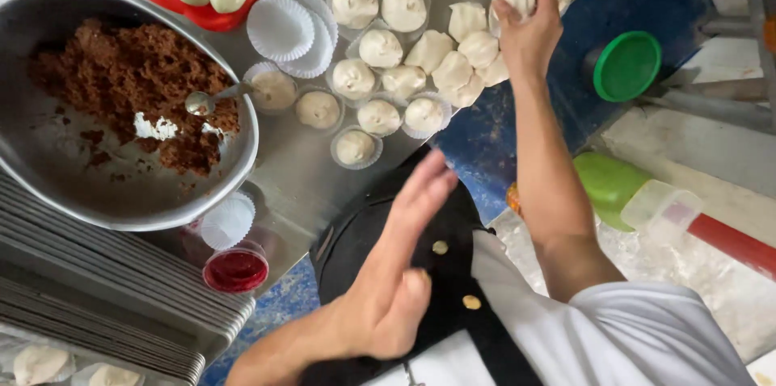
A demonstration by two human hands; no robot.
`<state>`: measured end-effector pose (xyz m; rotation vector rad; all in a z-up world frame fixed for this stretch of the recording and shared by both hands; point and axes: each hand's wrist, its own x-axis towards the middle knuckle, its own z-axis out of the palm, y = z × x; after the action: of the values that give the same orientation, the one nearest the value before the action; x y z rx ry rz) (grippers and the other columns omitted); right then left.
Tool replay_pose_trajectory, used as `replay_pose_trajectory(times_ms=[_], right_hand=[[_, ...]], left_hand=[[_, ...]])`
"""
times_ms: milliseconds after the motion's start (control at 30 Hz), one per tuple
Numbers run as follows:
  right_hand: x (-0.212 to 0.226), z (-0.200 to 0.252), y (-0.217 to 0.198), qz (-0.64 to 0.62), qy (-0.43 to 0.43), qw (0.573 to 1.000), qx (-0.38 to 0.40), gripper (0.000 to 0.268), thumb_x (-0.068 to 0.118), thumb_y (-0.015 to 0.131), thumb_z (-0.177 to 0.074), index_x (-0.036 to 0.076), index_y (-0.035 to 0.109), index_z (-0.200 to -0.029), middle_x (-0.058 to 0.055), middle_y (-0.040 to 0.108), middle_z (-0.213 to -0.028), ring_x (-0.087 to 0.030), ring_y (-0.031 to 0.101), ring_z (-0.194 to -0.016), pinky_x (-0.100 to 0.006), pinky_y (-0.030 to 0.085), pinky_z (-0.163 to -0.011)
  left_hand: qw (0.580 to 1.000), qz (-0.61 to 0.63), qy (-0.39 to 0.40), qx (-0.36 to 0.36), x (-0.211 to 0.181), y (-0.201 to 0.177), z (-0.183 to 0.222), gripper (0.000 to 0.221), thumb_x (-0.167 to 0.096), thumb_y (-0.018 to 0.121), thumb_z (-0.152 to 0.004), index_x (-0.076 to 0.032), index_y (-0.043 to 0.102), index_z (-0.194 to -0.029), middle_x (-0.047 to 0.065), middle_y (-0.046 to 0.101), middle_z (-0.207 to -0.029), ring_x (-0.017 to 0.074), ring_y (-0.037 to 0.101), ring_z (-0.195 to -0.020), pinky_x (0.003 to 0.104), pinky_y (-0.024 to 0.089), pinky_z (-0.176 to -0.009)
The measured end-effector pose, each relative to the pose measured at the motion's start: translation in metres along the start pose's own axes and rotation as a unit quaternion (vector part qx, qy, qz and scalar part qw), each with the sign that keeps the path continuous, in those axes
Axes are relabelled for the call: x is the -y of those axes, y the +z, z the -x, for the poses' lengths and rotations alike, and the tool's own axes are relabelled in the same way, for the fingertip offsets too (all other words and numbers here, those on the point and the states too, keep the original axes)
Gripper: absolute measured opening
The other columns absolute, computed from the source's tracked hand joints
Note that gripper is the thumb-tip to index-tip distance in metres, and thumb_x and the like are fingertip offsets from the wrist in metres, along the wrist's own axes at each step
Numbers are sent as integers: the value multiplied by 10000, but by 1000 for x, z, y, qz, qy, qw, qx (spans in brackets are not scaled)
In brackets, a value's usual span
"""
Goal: Filling and folding dough to make steamed buns (siopao).
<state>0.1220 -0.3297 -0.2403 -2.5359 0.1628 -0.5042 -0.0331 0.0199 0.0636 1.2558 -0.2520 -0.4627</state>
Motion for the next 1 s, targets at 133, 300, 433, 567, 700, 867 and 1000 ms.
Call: replay_pose_trajectory(times_ms=[133,300,433,567,700,867,1000], right_hand=[[-6,-5,-10,-58,83,990,103,409,164,876,-964,8,675,-1284,-140,762,-1082,-250,758,-879,-343,593,-787],[-3,31,-31,38,15,991,130,205,119,814,-989,110,709,-1165,-86,745,-1095,-267,737,-972,-394,587,-880],[43,38,-25,86,-82,984,136,468,169,879,-804,13,685,-1201,-189,700,-1080,-392,666,-931,-439,538,-777],[46,36,-28,-33,6,980,198,309,89,829,-842,29,663,-1096,-125,737,-991,-285,716,-885,-380,564,-767],[101,12,-98,-328,128,881,316,239,14,772,-968,32,648,-1171,-38,714,-1027,-115,671,-885,-264,553,-749],[220,13,-140,-502,103,738,439,256,68,777,-963,27,645,-1179,-23,702,-1017,-100,665,-825,-244,552,-718],[297,43,-112,-351,-85,767,531,234,145,741,-1021,13,688,-1206,-73,712,-1048,-165,667,-878,-297,550,-770]], left_hand=[[1000,7,11,0,-1,3,9,632,-491,289,-1230,-27,208,-1651,250,169,-1753,354,358,-1567,438,275,-1311],[999,-11,-9,-32,-1,5,15,651,-515,302,-1210,-10,259,-1619,265,242,-1716,359,440,-1500,430,372,-1228],[999,-35,-5,-7,-6,7,11,646,-515,294,-1206,-3,294,-1600,259,273,-1701,353,441,-1514,424,386,-1239],[999,-41,-15,12,-7,5,16,665,-514,296,-1197,7,331,-1610,252,296,-1686,329,444,-1522,416,398,-1245],[997,46,-24,-63,19,-4,21,714,-571,316,-1168,-10,369,-1606,221,363,-1653,301,493,-1439,415,425,-1199],[916,346,-35,-202,123,-55,-22,734,-626,385,-1082,-94,349,-1586,201,394,-1620,326,439,-1436,463,386,-1141],[820,553,12,-145,113,-72,-22,789,-675,279,-1074,-132,264,-1646,210,380,-1616,363,435,-1459,506,395,-1228]])
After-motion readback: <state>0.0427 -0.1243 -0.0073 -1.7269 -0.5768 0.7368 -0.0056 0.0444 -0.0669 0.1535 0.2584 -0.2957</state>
